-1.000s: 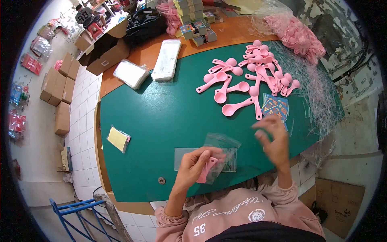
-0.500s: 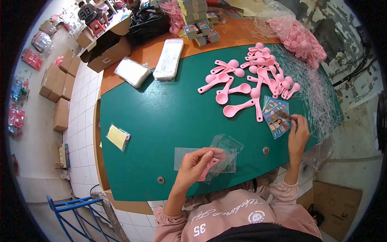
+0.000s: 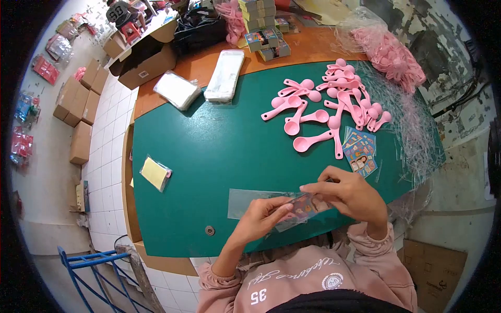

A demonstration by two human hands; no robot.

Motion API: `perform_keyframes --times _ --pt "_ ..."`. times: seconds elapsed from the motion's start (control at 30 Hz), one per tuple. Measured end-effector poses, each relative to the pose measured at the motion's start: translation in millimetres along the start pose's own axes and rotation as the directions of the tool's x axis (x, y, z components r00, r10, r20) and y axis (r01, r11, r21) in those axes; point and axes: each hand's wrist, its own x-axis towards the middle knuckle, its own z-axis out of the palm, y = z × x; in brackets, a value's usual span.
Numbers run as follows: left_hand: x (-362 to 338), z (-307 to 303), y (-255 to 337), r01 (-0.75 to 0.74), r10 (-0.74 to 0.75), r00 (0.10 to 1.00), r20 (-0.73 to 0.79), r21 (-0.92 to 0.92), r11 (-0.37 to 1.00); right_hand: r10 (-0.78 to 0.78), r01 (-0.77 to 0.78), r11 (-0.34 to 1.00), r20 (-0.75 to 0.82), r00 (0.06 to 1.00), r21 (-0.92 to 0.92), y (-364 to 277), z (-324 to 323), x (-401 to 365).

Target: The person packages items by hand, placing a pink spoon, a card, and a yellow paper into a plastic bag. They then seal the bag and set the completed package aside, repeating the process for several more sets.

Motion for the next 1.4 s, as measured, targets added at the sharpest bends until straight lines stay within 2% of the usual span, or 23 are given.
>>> perform_keyframes --times 0.1,0.17,0.2,0.27,0.3,0.37,0.4,0.47,0.5,0.57,0.6,0.67,0.73,0.77,0.83,0.9,0.93,0.97,1.03,1.1,1.23,1.33,1.4 --pt "2 4 3 -0.094 0.093 0.993 0.074 0.009 0.996 -0.006 0.003 0.999 0.087 0.996 0.041 -1 9 7" --pt "1 4 6 -0.186 0.181 0.983 0.043 0.2 0.962 0.01 -0.024 0.995 0.137 0.991 0.099 1 19 12" --pt "1 5 5 -0.188 0.183 0.982 0.041 0.198 0.962 0.009 -0.022 0.995 0.138 0.99 0.097 6 24 12" --pt "-2 7 2 -0.161 0.191 0.98 -0.06 0.326 0.932 -0.109 0.108 0.991 0.001 0.994 0.076 14 30 13" --pt "-4 7 4 -0.16 0.191 0.98 -0.064 0.326 0.932 -0.112 0.111 0.991 0.004 0.994 0.077 14 29 14" --pt "-10 7 10 -0.012 0.042 0.996 -0.084 0.331 0.944 -0.017 -0.034 0.954 0.165 0.986 0.299 15 26 14" --pt "-13 0 7 -0.012 0.044 0.995 -0.087 0.33 0.944 -0.019 -0.032 0.954 0.167 0.986 0.299 17 23 12" --pt "-22 -22 -9 -0.25 0.229 0.968 0.102 0.325 0.912 0.251 -0.265 0.842 0.094 0.963 0.47 21 19 6" --pt "-25 -29 -20 -0.248 0.227 0.968 0.101 0.325 0.913 0.251 -0.266 0.841 0.094 0.963 0.471 21 19 5" --pt "-31 -38 -35 -0.344 0.344 0.939 0.007 0.01 0.939 0.324 -0.292 0.671 0.085 0.942 0.682 20 20 6" --pt "-33 -38 -34 -0.344 0.344 0.939 -0.002 0.012 0.939 0.356 -0.292 0.569 0.09 0.93 0.769 20 20 7" --pt "-37 -38 -29 -0.294 0.282 0.953 -0.113 -0.102 0.95 0.308 -0.292 0.586 0.125 0.943 0.756 20 20 5" --pt "-41 -40 -27 -0.242 0.235 0.967 -0.097 -0.062 0.968 0.337 -0.39 0.695 0.207 0.919 0.604 24 19 1" --pt "-40 -39 -28 -0.266 0.262 0.963 -0.063 -0.057 0.962 0.318 -0.362 0.737 0.181 0.931 0.571 24 20 1" --pt "-38 -35 -28 -0.291 0.29 0.957 -0.022 -0.053 0.955 0.348 -0.365 0.71 0.15 0.925 0.602 31 27 -1" --pt "-37 -31 -30 -0.238 0.237 0.971 -0.035 -0.075 0.968 0.377 -0.364 0.683 0.121 0.918 0.633 34 33 -2" --pt "-36 -28 -34 -0.239 0.237 0.971 -0.035 -0.074 0.968 0.363 -0.33 0.776 0.046 0.93 0.537 33 35 -1" --pt "-34 -26 -40 -0.251 0.246 0.963 -0.112 -0.032 0.967 0.339 -0.295 0.854 -0.026 0.941 0.429 32 37 0" --pt "-31 -23 -46 -0.26 0.256 0.947 -0.193 0.009 0.966 0.335 -0.285 0.864 -0.051 0.941 0.415 26 38 4" --pt "-30 -22 -48 -0.243 0.199 0.946 -0.256 -0.151 0.958 0.331 -0.276 0.874 -0.074 0.941 0.401 16 37 7" --pt "-32 -23 -47 -0.217 0.164 0.953 -0.254 -0.201 0.955 0.336 -0.293 0.888 -0.065 0.94 0.355 9 36 8" --pt "-31 -19 -50 -0.306 0.258 0.931 -0.258 -0.17 0.937 0.348 -0.315 0.872 -0.021 0.937 0.374 11 35 6" --pt "-30 -14 -48 -0.38 0.306 0.891 -0.335 -0.183 0.907 0.361 -0.341 0.858 0.021 0.932 0.385 12 35 6"
